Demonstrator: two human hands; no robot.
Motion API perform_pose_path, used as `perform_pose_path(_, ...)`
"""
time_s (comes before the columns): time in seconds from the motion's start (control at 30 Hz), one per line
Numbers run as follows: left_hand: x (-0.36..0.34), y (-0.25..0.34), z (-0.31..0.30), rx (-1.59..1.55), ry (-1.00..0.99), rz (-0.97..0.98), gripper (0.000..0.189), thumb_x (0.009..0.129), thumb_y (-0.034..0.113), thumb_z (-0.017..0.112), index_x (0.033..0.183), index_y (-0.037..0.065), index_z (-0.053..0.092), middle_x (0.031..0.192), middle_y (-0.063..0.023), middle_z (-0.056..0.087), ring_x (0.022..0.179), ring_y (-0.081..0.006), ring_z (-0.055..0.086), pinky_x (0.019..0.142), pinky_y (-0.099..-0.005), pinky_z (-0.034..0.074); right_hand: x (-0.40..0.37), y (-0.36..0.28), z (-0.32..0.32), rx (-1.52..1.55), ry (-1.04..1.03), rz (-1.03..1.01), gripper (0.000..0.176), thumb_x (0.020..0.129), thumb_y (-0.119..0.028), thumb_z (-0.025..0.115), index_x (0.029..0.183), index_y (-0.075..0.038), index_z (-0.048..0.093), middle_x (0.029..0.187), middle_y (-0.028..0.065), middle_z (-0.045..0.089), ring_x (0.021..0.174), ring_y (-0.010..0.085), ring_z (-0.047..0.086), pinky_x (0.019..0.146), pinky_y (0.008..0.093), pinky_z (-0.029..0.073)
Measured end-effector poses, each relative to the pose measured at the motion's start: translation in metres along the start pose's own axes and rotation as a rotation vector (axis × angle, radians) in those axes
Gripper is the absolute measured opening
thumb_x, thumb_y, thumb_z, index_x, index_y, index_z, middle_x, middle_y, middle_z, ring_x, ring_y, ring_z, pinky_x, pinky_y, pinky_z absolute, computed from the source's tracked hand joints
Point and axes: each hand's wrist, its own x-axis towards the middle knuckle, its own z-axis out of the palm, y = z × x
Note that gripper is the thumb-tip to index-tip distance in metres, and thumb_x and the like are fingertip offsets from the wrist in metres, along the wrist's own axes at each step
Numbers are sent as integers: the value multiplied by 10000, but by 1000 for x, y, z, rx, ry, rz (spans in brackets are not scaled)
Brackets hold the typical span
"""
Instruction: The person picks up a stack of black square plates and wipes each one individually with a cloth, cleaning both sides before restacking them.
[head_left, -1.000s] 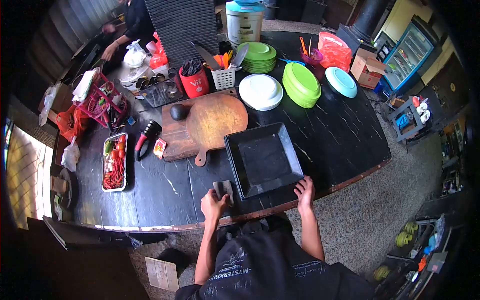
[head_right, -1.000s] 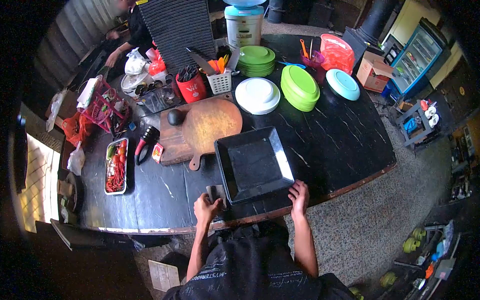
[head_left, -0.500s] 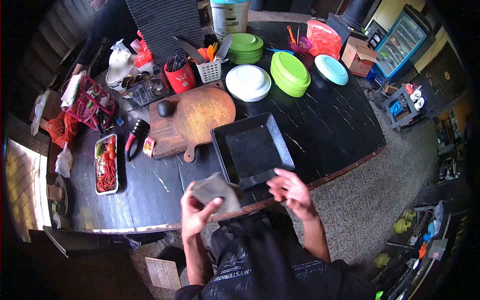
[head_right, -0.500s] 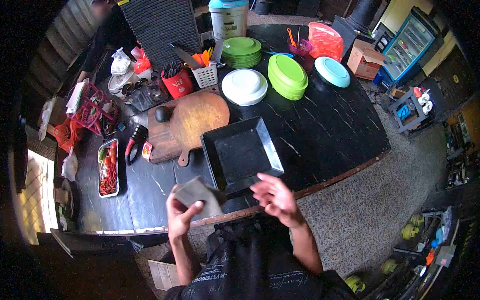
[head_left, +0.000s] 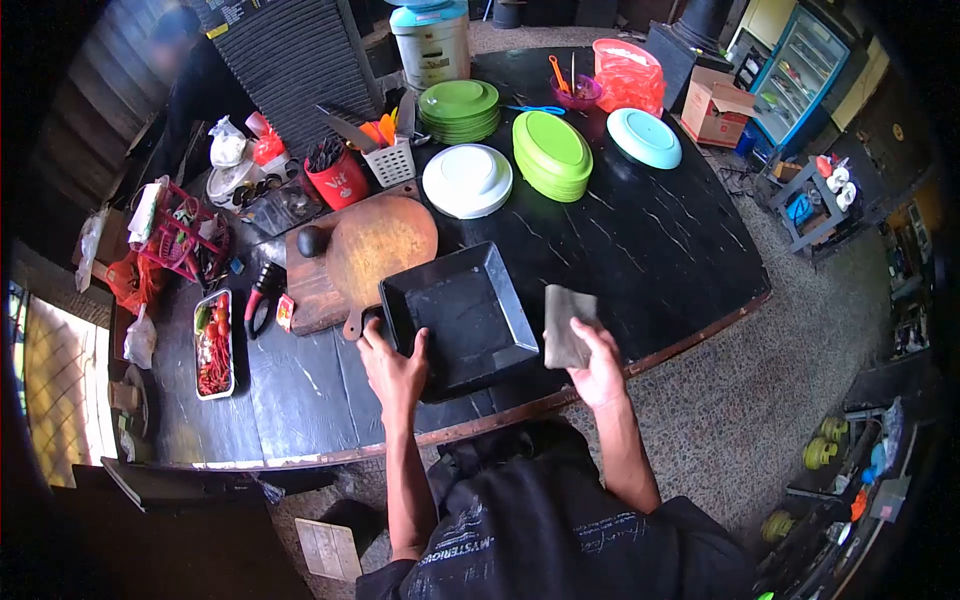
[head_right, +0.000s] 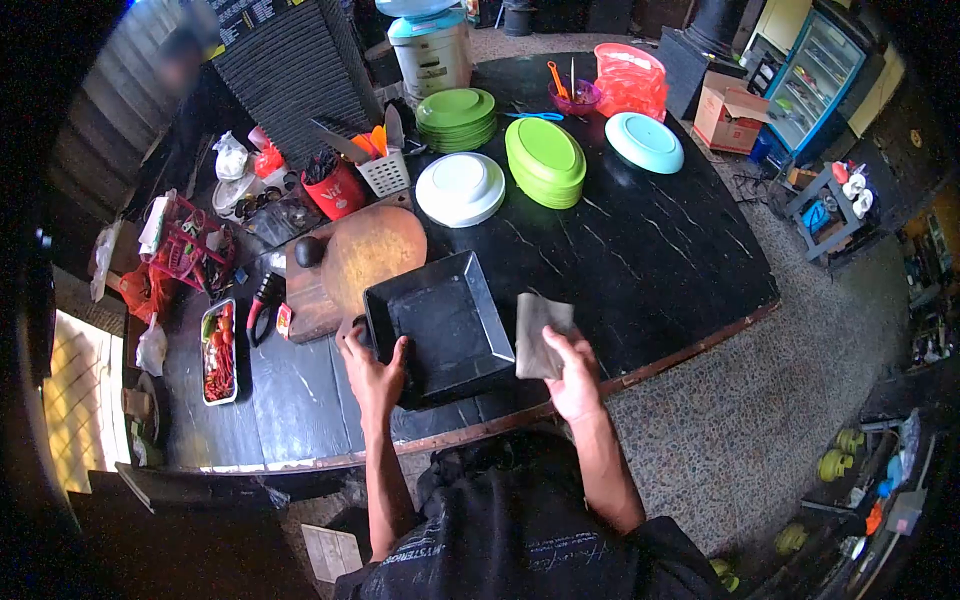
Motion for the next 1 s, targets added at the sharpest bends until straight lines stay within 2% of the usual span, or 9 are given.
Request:
perform_pose_path(0.07, -1, -13, 3, -241, -385, -422, 485, 861, 315, 790, 1161, -16, 602, 781, -162, 655, 692, -360, 623, 679, -423, 507, 13, -11, -19, 57, 29, -4, 357, 945, -177, 681, 1267, -38, 619, 1145, 100, 711, 1040, 222, 703, 876, 374, 590)
perform_pose_path(0.2, 11, -20, -12, -117, -271, -305, 385, 873, 287, 774, 962, -67, 649, 780, -245, 671, 731, -401, 673, 689, -454, 517, 29, -28, -35, 120, 59, -1, 348, 934, -153, 697, 1260, -52, 631, 1177, 106, 707, 1113, 235, 680, 963, 399, 540)
perform_pose_path(0.33, 16, -13, -29, -155, -264, -326, 338, 908, 247, 730, 1068, -36, 636, 870, -254, 681, 804, -416, 679, 728, -455, 520, 37, -26, -30, -7, 218, -45, 369, 918, -179, 730, 1260, -81, 635, 1193, 81, 697, 1128, 216, 665, 958, 377, 536)
perform_pose_path(0.4, 17, -4, -41, -173, -325, -416, 318, 949, 218, 686, 1146, -21, 614, 877, -192, 679, 770, -312, 665, 726, -409, 511, 49, -18, -30, -86, 176, -86, 374, 920, -168, 729, 1272, -81, 636, 1210, 72, 692, 1135, 197, 658, 971, 358, 524)
perform_pose_path(0.5, 18, -2, -49, -570, -321, -491, 256, 1026, 191, 593, 1192, -3, 568, 850, -37, 604, 760, -100, 503, 654, -286, 427, 62, -12, -25, -263, 68, -191, 388, 930, -137, 717, 1303, -72, 633, 1243, 55, 681, 1146, 158, 641, 991, 322, 501)
perform_pose_path(0.67, 23, 19, -58, -724, -307, -560, 233, 1035, 198, 598, 1193, 34, 548, 862, 4, 550, 685, -56, 403, 588, -249, 317, 75, -24, 16, -624, -210, -596, 332, 958, -7, 622, 1287, -26, 661, 1213, 83, 714, 1114, 135, 646, 993, 302, 492)
perform_pose_path(0.8, 24, 51, -49, -906, -218, -461, 195, 1030, 158, 615, 1165, 41, 538, 832, 26, 490, 714, -55, 379, 605, -245, 309, 77, -50, 58, -1030, -368, -1012, 503, 786, 124, 649, 1243, -81, 696, 1278, 96, 697, 1112, 291, 672, 983, 373, 527)
perform_pose_path(0.9, 31, 69, -47, -890, -275, -337, 145, 1036, 145, 602, 1074, 42, 507, 853, 12, 502, 747, -59, 391, 645, -240, 319, 79, -47, 49, -1399, -422, -1077, 478, 732, 146, 627, 1100, -128, 758, 1352, 24, 656, 1100, 263, 614, 946, 353, 540)
perform_pose_path(1.0, 32, 69, -34, -857, -148, -298, 128, 1038, 137, 595, 1048, 54, 498, 828, 23, 476, 724, -52, 379, 617, -240, 311, 62, -59, 16, -1429, -495, -988, 411, 653, 121, 560, 920, -98, 784, 1211, 19, 729, 997, 267, 645, 878, 355, 558)
